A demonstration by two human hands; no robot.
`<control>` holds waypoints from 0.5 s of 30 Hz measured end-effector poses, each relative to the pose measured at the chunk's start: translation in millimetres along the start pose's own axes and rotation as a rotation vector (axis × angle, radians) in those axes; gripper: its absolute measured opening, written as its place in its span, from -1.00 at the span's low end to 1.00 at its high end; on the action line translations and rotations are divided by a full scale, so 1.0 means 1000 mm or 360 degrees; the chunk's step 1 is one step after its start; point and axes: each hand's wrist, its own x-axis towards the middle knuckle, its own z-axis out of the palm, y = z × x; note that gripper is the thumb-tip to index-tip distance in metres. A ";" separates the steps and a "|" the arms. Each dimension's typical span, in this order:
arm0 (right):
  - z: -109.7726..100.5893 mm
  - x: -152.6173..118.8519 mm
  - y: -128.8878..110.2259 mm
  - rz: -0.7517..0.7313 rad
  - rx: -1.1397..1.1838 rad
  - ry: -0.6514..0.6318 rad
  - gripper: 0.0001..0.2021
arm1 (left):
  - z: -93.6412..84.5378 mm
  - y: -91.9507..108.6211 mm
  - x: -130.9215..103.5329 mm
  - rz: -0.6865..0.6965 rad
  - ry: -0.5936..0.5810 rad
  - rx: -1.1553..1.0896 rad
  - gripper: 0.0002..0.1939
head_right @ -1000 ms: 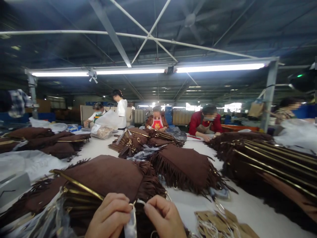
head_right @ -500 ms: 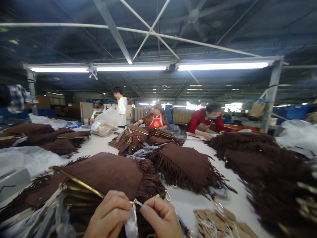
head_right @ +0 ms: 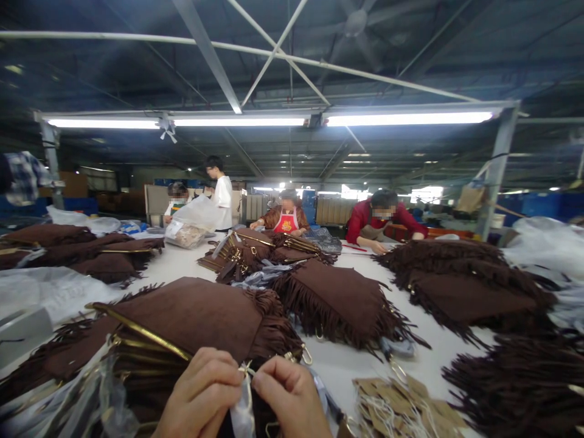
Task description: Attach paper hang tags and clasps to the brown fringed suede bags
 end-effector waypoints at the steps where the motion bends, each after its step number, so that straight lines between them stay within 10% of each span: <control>1: 0.000 0.001 -0.002 -0.0006 -0.0022 0.0009 -0.68 | 0.003 -0.002 -0.001 0.0041 0.0030 0.0009 -0.83; 6: 0.002 0.005 -0.002 -0.0062 -0.0048 -0.0016 -0.61 | 0.003 -0.006 -0.002 0.0112 -0.0002 -0.0009 -0.79; 15: 0.002 0.010 0.017 -0.0012 0.0056 -0.0014 -0.61 | -0.031 -0.007 0.044 -0.0568 -0.0854 0.0134 -0.82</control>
